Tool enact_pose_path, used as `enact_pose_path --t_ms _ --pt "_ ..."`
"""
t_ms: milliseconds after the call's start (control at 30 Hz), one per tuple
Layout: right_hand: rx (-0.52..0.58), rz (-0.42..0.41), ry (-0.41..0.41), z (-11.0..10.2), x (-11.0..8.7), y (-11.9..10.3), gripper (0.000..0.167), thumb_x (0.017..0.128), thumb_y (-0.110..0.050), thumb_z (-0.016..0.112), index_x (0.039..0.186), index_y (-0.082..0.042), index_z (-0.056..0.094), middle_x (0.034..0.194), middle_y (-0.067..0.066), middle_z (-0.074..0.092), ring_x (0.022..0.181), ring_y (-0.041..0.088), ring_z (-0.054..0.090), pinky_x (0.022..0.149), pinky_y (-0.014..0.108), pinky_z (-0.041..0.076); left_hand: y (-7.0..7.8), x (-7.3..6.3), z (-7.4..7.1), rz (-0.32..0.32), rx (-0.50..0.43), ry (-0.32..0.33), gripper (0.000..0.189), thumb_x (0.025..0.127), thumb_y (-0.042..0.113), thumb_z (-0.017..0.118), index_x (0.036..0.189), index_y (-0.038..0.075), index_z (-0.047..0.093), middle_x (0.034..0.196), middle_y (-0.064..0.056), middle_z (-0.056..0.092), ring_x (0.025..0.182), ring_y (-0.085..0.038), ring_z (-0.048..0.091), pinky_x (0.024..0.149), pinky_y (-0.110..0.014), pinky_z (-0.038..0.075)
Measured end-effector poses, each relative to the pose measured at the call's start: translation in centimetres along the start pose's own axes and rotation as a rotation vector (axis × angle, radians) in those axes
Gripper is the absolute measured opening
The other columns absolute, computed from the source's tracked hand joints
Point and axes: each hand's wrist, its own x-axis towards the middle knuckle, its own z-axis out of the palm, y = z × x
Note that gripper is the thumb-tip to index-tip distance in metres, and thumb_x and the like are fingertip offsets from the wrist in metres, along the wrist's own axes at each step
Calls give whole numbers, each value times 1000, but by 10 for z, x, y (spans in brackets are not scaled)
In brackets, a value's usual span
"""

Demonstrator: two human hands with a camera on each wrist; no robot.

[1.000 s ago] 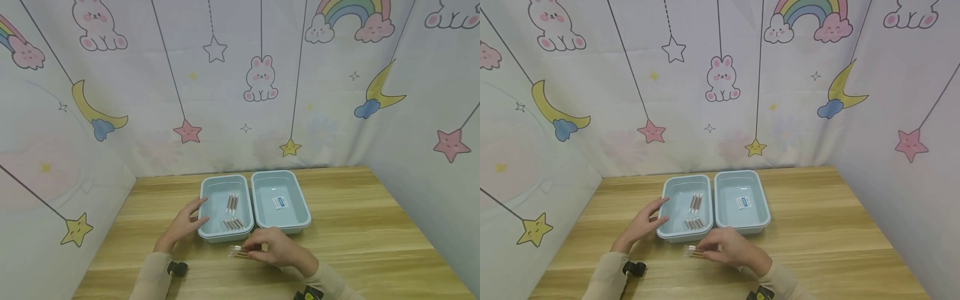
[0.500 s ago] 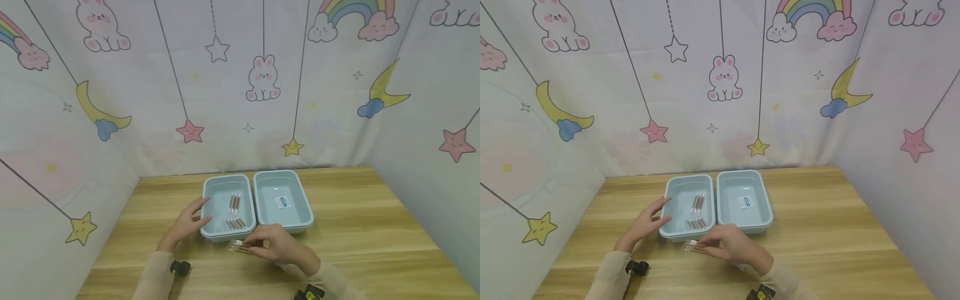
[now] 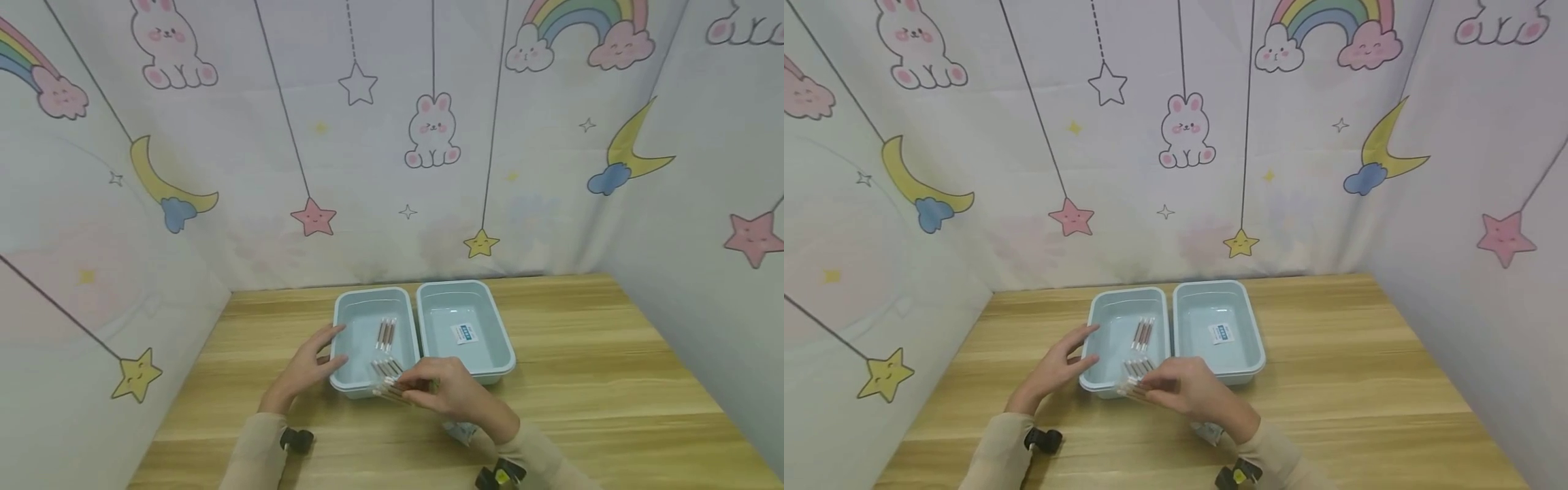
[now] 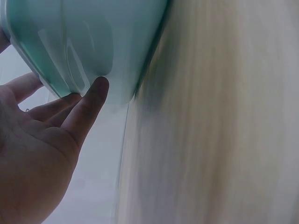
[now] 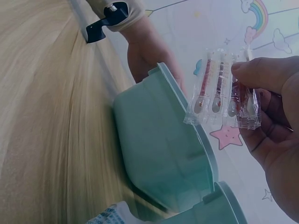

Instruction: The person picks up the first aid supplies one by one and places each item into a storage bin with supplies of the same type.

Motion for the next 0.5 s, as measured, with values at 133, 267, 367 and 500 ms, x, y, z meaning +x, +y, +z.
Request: enact_pose_path --t_ms 133,267,367,500 --pt "2 34 4 -1 3 -1 17 81 -11 78 98 -14 74 85 -7 72 74 -3 61 63 10 51 -21 6 3 -9 9 13 63 93 18 67 148 9 39 158 -25 19 141 -47 28 102 -51 47" --pt "7 46 13 -1 3 0 17 82 -11 78 99 -14 74 84 -7 71 73 -2 61 61 12 52 -24 6 2 -22 14 19 63 92 19 67 148 12 41 159 -21 21 142 -45 29 102 -50 47" --pt "0 42 21 -1 3 1 18 82 -10 77 99 -14 74 83 -7 71 72 -1 61 61 13 52 -24 6 2 -25 14 19 63 92 19 68 148 13 41 159 -20 22 142 -44 30 103 -51 47" --pt "5 66 25 -1 2 1 17 82 -12 78 99 -15 74 82 -8 70 71 -2 60 60 14 52 -25 6 3 -16 23 16 63 92 19 67 148 13 40 158 -22 22 142 -45 29 102 -51 47"
